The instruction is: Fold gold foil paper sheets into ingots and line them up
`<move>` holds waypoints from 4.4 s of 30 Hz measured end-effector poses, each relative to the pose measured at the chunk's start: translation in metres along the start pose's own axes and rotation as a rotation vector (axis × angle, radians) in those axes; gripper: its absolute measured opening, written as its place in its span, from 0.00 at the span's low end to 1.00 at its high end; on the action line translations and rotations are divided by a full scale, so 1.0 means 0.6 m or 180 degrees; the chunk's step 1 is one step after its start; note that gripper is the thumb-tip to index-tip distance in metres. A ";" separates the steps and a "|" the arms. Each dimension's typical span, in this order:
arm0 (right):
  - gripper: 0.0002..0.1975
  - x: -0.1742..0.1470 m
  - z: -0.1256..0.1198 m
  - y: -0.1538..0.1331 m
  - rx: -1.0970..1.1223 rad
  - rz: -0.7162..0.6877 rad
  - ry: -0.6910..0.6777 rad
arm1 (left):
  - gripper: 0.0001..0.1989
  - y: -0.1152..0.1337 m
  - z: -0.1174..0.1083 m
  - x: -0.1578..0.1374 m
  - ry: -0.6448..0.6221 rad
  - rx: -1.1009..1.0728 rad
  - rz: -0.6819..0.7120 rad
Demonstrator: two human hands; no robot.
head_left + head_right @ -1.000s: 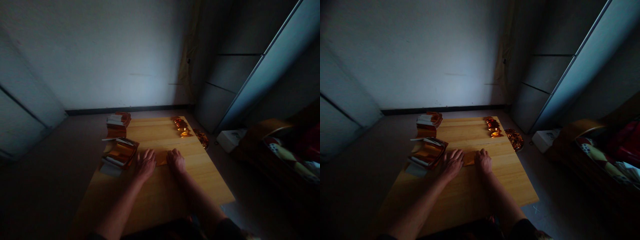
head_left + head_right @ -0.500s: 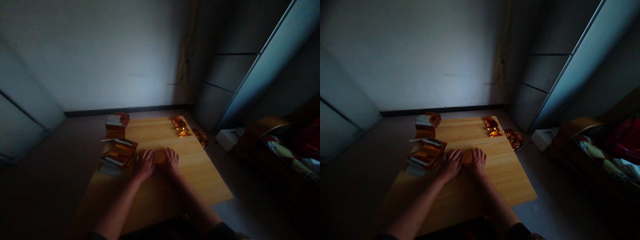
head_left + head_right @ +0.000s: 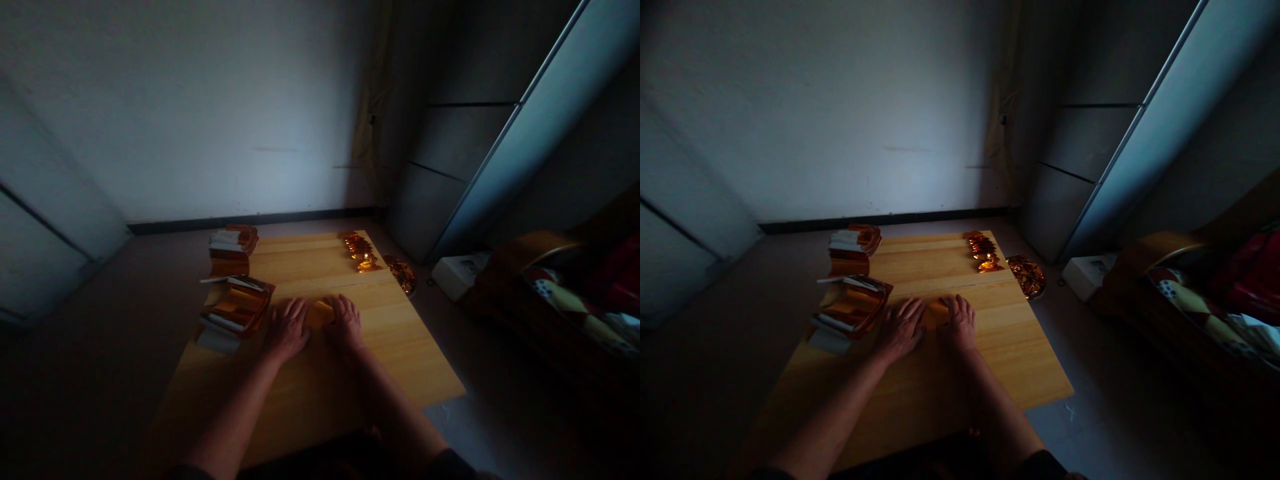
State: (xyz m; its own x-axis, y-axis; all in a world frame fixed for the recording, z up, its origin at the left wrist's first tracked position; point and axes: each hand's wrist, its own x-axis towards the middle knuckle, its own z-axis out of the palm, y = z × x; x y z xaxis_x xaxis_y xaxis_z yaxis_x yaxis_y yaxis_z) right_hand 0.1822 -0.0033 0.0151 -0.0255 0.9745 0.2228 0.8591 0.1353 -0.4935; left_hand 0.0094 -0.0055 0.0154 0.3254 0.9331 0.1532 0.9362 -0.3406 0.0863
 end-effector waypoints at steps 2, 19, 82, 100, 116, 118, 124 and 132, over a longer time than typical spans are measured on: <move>0.31 0.001 0.001 0.004 0.0014 0.0035 -0.0003 | 0.26 0.000 -0.002 0.000 0.0005 0.0016 -0.0001; 0.20 0.015 -0.007 0.050 0.0403 -0.0417 0.0492 | 0.26 0.001 -0.008 0.000 -0.0023 0.0039 -0.0002; 0.26 0.025 -0.024 0.010 -0.0632 -0.1476 -0.0922 | 0.14 -0.045 0.005 -0.008 0.0719 -0.0672 0.0771; 0.16 0.032 -0.028 0.008 -0.0629 -0.1351 -0.0781 | 0.15 -0.040 0.008 -0.003 0.0736 -0.0750 0.0635; 0.14 0.046 -0.011 0.018 -0.0446 -0.1011 -0.0717 | 0.14 -0.034 0.009 0.003 0.0749 -0.0729 0.0545; 0.14 0.049 -0.008 0.018 -0.0417 -0.0960 -0.0735 | 0.14 -0.034 0.008 0.002 0.0727 -0.0778 0.0526; 0.12 0.057 -0.003 0.018 -0.0282 -0.0809 -0.0815 | 0.12 -0.035 0.009 -0.001 0.0897 -0.0937 0.0536; 0.19 0.034 -0.003 0.054 0.0340 -0.1463 -0.0364 | 0.08 -0.030 -0.001 -0.002 0.0897 -0.1051 0.0508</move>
State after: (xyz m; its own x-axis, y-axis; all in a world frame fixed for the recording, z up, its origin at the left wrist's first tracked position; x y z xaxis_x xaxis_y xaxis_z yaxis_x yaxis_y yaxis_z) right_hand 0.2105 0.0208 0.0053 -0.4513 0.8222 0.3470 0.6886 0.5682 -0.4506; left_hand -0.0080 -0.0003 0.0142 0.3705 0.8138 0.4478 0.7701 -0.5386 0.3418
